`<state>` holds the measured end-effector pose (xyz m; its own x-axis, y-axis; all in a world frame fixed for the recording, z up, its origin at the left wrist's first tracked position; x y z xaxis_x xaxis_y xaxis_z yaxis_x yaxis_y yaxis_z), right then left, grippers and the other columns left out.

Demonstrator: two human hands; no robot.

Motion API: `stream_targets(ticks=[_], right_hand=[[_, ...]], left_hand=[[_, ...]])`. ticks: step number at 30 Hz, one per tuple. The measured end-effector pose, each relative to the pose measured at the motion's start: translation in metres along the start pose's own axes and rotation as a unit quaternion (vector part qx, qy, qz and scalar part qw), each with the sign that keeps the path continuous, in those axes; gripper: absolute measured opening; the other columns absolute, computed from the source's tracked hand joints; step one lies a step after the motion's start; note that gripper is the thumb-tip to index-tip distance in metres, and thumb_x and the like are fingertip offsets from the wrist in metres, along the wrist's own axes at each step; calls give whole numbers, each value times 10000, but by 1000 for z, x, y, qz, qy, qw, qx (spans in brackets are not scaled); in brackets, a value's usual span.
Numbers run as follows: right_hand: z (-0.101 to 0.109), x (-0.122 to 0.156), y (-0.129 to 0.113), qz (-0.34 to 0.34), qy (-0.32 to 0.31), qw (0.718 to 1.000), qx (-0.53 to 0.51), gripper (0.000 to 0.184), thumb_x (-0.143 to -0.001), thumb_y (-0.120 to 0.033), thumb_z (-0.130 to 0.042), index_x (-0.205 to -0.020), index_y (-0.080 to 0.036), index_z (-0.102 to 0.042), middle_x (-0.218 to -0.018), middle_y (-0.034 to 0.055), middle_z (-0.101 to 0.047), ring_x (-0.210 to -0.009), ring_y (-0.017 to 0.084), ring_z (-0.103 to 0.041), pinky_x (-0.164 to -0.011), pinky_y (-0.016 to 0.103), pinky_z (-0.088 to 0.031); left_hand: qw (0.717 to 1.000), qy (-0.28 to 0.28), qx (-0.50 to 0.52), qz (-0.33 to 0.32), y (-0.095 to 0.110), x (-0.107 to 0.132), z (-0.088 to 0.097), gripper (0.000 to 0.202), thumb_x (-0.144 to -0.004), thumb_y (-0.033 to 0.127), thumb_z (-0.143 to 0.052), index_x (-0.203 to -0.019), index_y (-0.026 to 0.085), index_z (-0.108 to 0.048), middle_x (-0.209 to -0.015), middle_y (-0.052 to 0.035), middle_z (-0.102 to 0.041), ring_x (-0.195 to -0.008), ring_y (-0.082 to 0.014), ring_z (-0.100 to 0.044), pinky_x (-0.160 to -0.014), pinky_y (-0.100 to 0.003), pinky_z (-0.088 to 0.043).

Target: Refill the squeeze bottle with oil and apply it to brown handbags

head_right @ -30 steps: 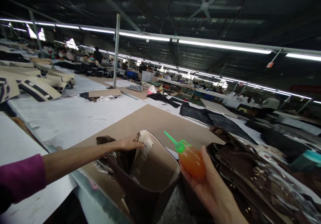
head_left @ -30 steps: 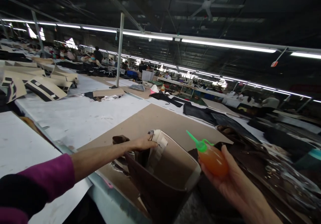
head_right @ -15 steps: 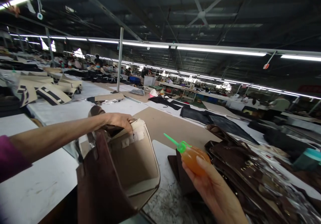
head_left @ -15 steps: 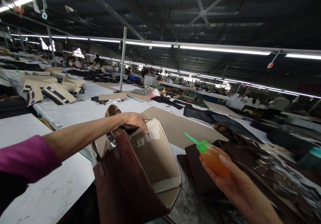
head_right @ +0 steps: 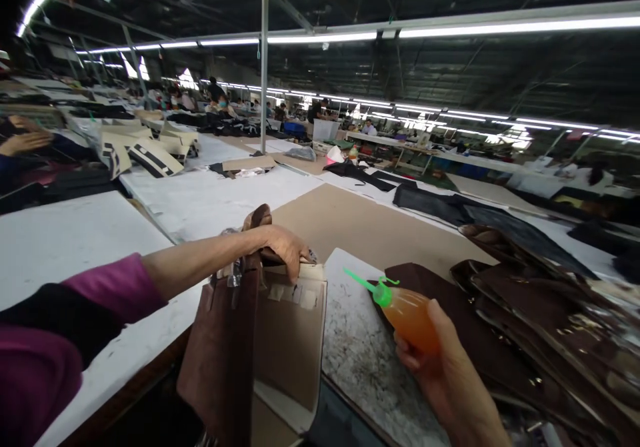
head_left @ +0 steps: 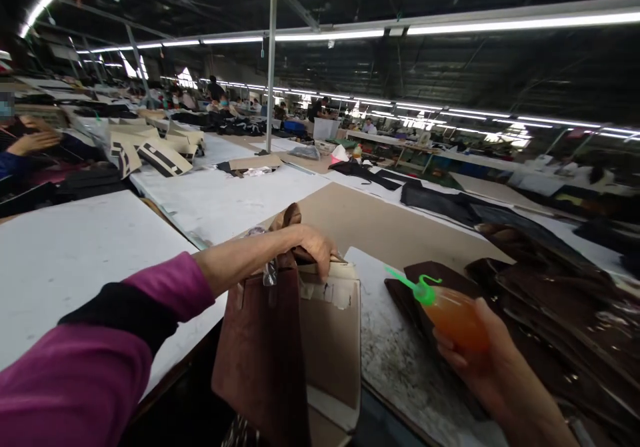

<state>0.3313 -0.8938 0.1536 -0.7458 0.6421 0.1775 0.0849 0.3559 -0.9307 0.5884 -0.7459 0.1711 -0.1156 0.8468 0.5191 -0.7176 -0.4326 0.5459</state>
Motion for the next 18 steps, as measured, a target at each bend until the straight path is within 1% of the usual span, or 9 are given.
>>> stream_targets(ticks=[2, 4, 6, 9, 10, 12, 15, 16, 18], right_hand=[[2, -4, 0, -12, 1, 1000, -1, 408, -770, -503, -679, -993, -162, -660, -656, 17, -553, -476, 78, -424, -340, 140, -348], [4, -6, -1, -16, -10, 1000, -8, 403, -772, -515, -676, -979, -169, -665, -677, 19, -553, -465, 63, -395, -350, 141, -355], [4, -5, -3, -17, -16, 1000, -15, 413, -745, -526, -701, -982, -189, -670, -773, 35, -591, -479, 56, -389, -359, 136, -364], [3, -1, -4, -27, -17, 999, 7, 453, -661, -461, -784, -1033, -227, -674, -866, 45, -619, -540, 77, -423, -379, 128, -388], [2, 1, -4, -30, -18, 999, 20, 478, -628, -429, -807, -1043, -229, -678, -857, 43, -621, -557, 86, -431, -385, 126, -392], [1, 4, -5, -29, -28, 998, 50, 519, -573, -380, -832, -1045, -222, -688, -842, 40, -627, -571, 95, -432, -377, 120, -380], [5, 3, -8, -8, -29, 995, 96, 531, -566, -376, -825, -1057, -224, -688, -946, 50, -656, -549, 87, -425, -352, 122, -354], [7, 2, -9, 0, -28, 993, 114, 526, -578, -386, -817, -1061, -224, -686, -985, 58, -661, -542, 87, -435, -355, 133, -367], [13, -3, -12, 21, -26, 988, 149, 508, -582, -407, -812, -1035, -209, -692, -1016, 81, -669, -555, 109, -494, -380, 166, -415]], left_hand=[[999, -34, -1, 3, -3, -8, -1, 388, -523, 261, -751, -892, 149, -707, -733, -20, -697, -618, -203, -603, -568, -294, -486], [998, -57, -3, 2, -2, -11, 2, 390, -539, 263, -746, -912, 157, -705, -683, -6, -675, -593, -191, -588, -570, -296, -480], [998, -59, -11, 2, 1, -10, 7, 391, -541, 260, -747, -914, 150, -711, -637, -2, -650, -590, -193, -582, -595, -310, -481], [998, -45, -43, 6, 7, -6, 14, 404, -527, 259, -751, -908, 132, -717, -609, -5, -633, -607, -199, -581, -620, -311, -476], [997, -47, -58, 5, 8, -5, 15, 417, -523, 269, -754, -916, 133, -715, -591, 0, -622, -593, -193, -572, -605, -300, -468], [994, -69, -80, 8, 10, -4, 15, 452, -531, 327, -756, -939, 139, -710, -501, 17, -564, -506, -173, -525, -523, -280, -426], [991, -99, -93, 14, 10, -7, 10, 505, -533, 429, -758, -944, 140, -705, -369, 39, -436, -386, -152, -423, -421, -264, -326], [991, -98, -96, 9, 9, -9, 9, 506, -524, 436, -762, -935, 146, -704, -363, 43, -425, -380, -148, -413, -412, -260, -310], [991, -94, -95, -13, 10, -14, 6, 484, -503, 409, -773, -912, 160, -702, -395, 47, -452, -400, -141, -424, -416, -253, -315]])
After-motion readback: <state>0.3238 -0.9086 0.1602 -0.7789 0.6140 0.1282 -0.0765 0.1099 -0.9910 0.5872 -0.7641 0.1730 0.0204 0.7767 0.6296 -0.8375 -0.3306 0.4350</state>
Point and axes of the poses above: each hand's wrist, its own x-axis away from the middle knuckle, its own z-axis out of the back of the hand, y = z × x, the point moved 2 cm from there along -x, towards the middle knuckle
